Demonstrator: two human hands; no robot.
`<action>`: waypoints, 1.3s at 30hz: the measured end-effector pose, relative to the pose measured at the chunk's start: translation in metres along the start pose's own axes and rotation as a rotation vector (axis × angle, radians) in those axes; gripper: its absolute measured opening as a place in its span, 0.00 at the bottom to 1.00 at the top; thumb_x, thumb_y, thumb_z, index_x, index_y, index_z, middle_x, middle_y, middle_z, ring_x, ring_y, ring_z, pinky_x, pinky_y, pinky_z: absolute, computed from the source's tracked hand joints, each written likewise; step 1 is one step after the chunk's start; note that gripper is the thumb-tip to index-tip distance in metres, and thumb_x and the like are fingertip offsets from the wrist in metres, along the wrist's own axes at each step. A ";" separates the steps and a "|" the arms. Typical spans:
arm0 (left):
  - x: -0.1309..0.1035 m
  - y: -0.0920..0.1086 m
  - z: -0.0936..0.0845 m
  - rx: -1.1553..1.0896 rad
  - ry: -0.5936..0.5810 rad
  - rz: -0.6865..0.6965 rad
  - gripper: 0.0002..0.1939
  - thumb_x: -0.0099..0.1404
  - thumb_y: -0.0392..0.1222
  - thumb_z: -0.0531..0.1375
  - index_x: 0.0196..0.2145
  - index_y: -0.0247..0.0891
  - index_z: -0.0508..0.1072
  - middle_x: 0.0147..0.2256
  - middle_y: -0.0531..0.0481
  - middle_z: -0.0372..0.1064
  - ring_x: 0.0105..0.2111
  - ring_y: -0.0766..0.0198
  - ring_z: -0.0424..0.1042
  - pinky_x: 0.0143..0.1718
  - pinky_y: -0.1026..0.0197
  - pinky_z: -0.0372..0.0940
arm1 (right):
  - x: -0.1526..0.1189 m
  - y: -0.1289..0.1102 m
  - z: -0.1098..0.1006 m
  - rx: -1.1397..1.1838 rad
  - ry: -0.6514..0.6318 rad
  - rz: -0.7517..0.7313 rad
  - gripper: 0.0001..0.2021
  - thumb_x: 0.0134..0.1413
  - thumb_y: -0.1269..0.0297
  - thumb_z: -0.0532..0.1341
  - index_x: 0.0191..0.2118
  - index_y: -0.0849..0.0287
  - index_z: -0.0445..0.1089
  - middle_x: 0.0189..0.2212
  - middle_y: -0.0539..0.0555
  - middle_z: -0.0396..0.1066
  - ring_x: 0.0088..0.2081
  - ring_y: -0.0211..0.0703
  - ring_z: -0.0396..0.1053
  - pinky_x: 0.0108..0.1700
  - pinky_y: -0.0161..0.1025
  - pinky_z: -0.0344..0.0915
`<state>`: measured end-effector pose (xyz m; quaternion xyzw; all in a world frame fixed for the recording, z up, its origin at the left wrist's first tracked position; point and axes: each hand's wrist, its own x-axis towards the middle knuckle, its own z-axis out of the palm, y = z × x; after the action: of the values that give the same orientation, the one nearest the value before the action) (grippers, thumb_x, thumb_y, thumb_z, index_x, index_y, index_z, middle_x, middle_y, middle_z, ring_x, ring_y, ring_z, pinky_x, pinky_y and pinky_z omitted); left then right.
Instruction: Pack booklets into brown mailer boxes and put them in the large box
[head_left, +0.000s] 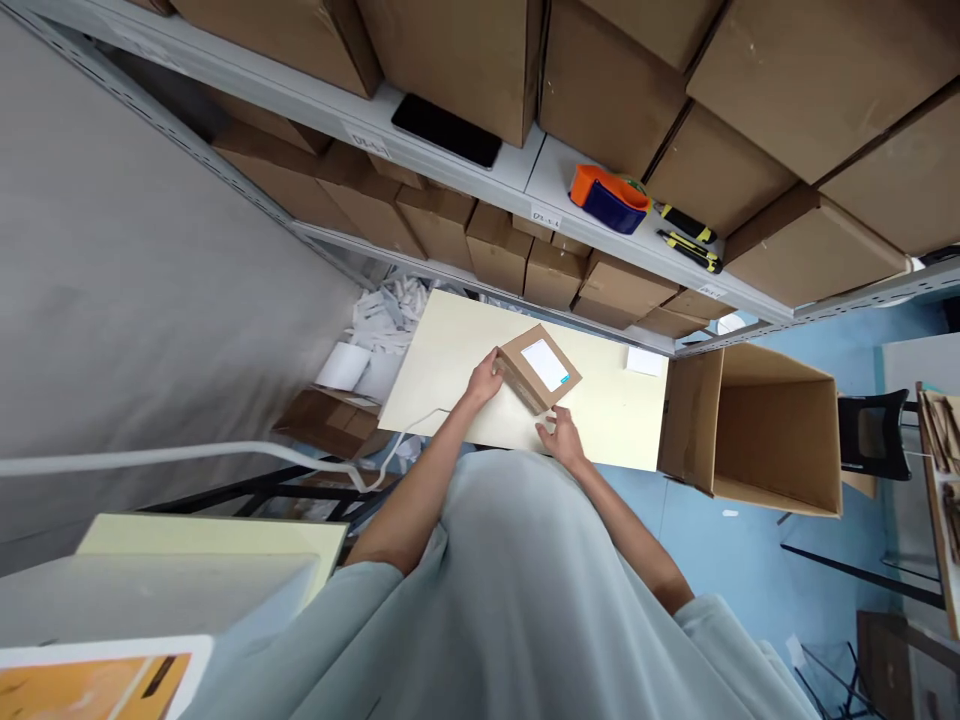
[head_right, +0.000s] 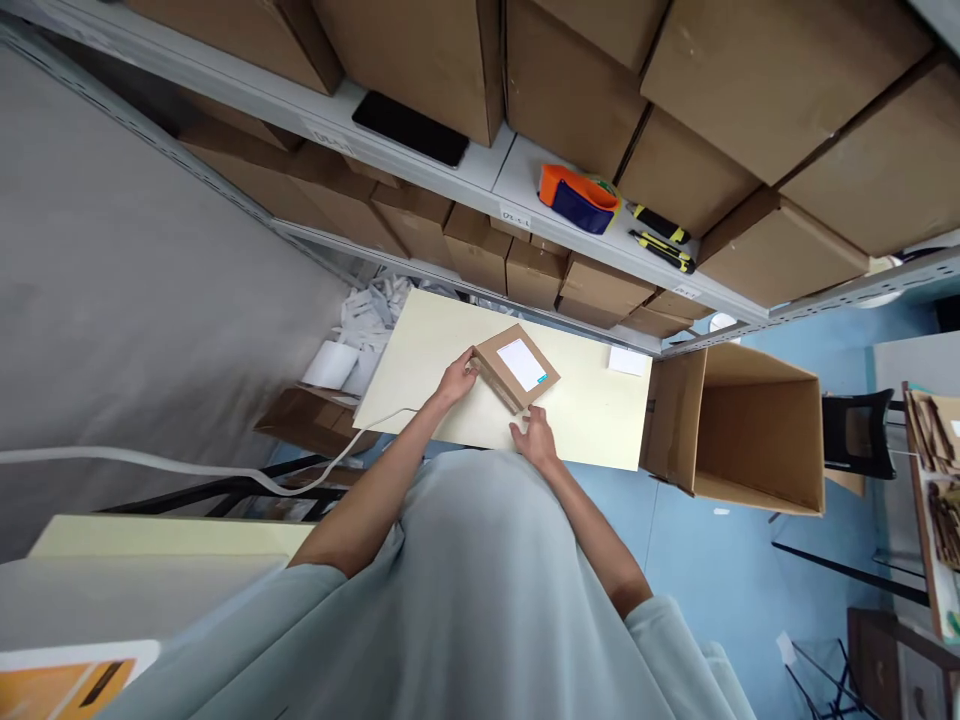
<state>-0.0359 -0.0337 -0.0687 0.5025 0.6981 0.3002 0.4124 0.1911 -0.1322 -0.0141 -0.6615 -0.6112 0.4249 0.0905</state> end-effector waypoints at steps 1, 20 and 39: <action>0.002 -0.002 -0.002 -0.010 -0.023 -0.022 0.32 0.68 0.37 0.58 0.69 0.33 0.68 0.64 0.35 0.75 0.63 0.46 0.76 0.68 0.44 0.69 | -0.002 0.000 0.002 -0.021 -0.040 -0.031 0.27 0.67 0.62 0.65 0.69 0.59 0.64 0.67 0.66 0.69 0.56 0.50 0.81 0.55 0.44 0.79; 0.044 0.269 -0.050 -0.236 0.352 0.748 0.18 0.78 0.44 0.55 0.55 0.44 0.83 0.69 0.47 0.71 0.74 0.48 0.62 0.76 0.38 0.59 | 0.195 -0.229 -0.294 -0.681 0.561 -0.422 0.27 0.74 0.59 0.55 0.70 0.70 0.63 0.65 0.73 0.70 0.67 0.61 0.67 0.70 0.51 0.61; -0.063 0.178 -0.063 -0.391 0.296 0.549 0.12 0.74 0.39 0.60 0.47 0.44 0.84 0.46 0.47 0.83 0.46 0.57 0.83 0.53 0.52 0.77 | 0.087 -0.136 -0.168 0.369 0.269 -0.609 0.22 0.69 0.44 0.63 0.54 0.58 0.70 0.48 0.60 0.79 0.49 0.52 0.76 0.56 0.49 0.72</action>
<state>-0.0005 -0.0379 0.1277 0.5339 0.5188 0.5968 0.2994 0.1955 0.0445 0.1380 -0.4722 -0.6758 0.3907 0.4096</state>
